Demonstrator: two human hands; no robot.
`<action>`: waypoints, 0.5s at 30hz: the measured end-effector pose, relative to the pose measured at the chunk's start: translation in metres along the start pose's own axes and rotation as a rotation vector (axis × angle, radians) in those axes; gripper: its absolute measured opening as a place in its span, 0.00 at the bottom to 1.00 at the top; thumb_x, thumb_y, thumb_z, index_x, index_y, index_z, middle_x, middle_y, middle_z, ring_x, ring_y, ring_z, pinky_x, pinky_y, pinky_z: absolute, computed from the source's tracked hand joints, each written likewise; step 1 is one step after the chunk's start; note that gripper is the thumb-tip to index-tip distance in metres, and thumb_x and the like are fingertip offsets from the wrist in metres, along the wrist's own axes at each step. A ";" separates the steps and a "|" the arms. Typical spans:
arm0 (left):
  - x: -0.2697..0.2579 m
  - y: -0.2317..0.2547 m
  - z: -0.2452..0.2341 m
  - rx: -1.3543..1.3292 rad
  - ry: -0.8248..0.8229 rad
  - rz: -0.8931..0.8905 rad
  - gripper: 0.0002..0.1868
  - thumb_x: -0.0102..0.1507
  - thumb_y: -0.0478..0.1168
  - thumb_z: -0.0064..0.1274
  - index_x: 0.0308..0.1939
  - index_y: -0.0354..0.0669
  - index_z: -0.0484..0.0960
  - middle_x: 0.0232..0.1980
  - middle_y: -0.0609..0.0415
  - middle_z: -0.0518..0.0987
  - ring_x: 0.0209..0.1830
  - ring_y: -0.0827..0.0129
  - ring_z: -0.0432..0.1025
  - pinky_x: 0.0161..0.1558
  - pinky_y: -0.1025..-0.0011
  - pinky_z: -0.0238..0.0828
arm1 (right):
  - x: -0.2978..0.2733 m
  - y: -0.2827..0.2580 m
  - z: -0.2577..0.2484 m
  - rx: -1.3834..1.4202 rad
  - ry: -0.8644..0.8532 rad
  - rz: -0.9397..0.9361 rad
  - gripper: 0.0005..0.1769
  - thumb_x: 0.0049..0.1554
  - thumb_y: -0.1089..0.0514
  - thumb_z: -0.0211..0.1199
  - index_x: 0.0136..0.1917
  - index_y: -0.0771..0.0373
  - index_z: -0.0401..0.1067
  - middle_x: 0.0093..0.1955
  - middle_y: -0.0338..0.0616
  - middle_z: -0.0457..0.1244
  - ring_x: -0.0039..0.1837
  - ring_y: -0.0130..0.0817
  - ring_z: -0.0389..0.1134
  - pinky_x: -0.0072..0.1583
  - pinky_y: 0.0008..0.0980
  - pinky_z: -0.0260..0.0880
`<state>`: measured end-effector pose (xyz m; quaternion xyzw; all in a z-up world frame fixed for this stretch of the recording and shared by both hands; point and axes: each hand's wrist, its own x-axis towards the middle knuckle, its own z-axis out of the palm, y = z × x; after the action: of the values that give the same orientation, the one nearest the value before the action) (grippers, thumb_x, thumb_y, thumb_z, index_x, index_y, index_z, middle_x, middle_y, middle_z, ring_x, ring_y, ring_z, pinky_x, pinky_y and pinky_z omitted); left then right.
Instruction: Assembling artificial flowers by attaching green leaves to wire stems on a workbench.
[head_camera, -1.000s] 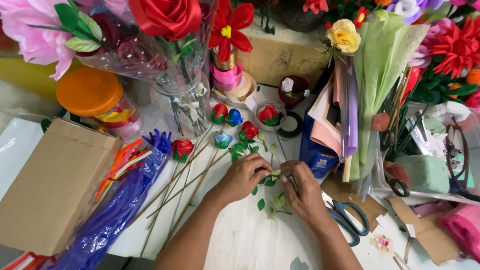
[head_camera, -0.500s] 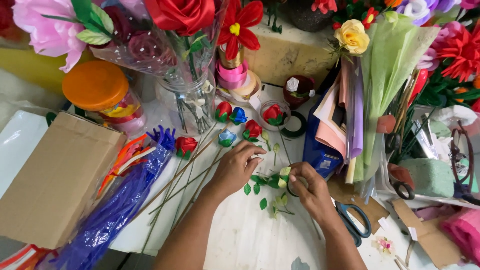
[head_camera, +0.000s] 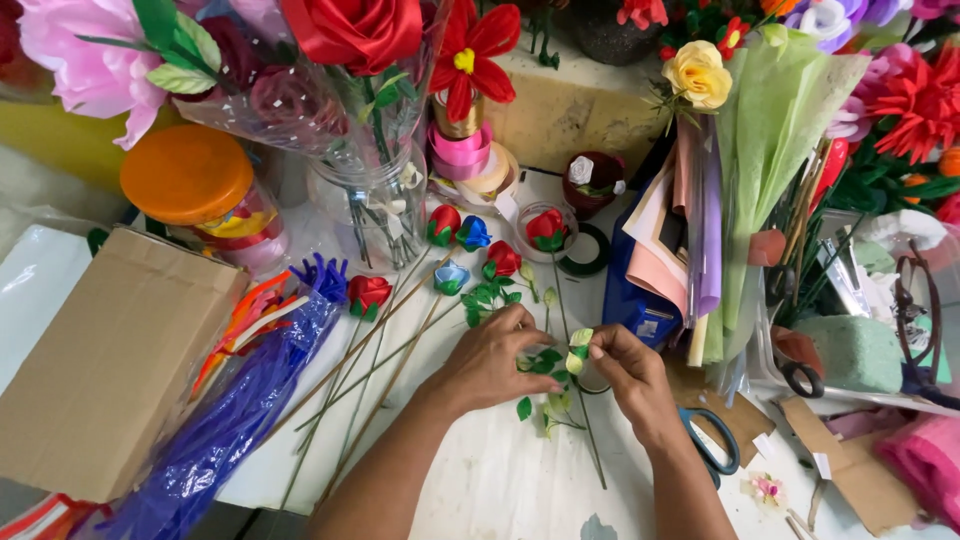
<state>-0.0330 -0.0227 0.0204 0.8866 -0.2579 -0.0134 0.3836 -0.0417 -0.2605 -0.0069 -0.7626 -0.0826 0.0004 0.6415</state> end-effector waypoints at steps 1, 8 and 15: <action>0.000 0.001 0.004 0.001 0.010 0.012 0.26 0.55 0.59 0.66 0.40 0.40 0.84 0.47 0.51 0.72 0.51 0.50 0.74 0.48 0.53 0.77 | -0.001 -0.005 0.003 0.026 -0.009 -0.003 0.08 0.63 0.66 0.57 0.43 0.66 0.76 0.36 0.44 0.63 0.42 0.32 0.61 0.48 0.35 0.64; 0.004 -0.020 0.027 -0.041 0.100 0.107 0.09 0.60 0.43 0.67 0.37 0.41 0.88 0.41 0.56 0.72 0.36 0.64 0.72 0.33 0.61 0.70 | -0.004 -0.009 0.003 0.300 -0.071 0.057 0.04 0.63 0.60 0.60 0.46 0.60 0.72 0.44 0.38 0.65 0.47 0.29 0.63 0.52 0.30 0.60; 0.003 -0.044 0.022 0.230 0.172 0.002 0.10 0.63 0.39 0.62 0.47 0.43 0.87 0.43 0.55 0.76 0.41 0.59 0.75 0.32 0.58 0.74 | -0.002 -0.004 -0.017 0.327 -0.153 0.125 0.04 0.63 0.61 0.57 0.46 0.62 0.72 0.42 0.43 0.65 0.45 0.33 0.64 0.50 0.33 0.62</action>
<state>-0.0154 -0.0141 -0.0243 0.9224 -0.2249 0.0928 0.3001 -0.0421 -0.2769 0.0001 -0.6495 -0.0823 0.1118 0.7476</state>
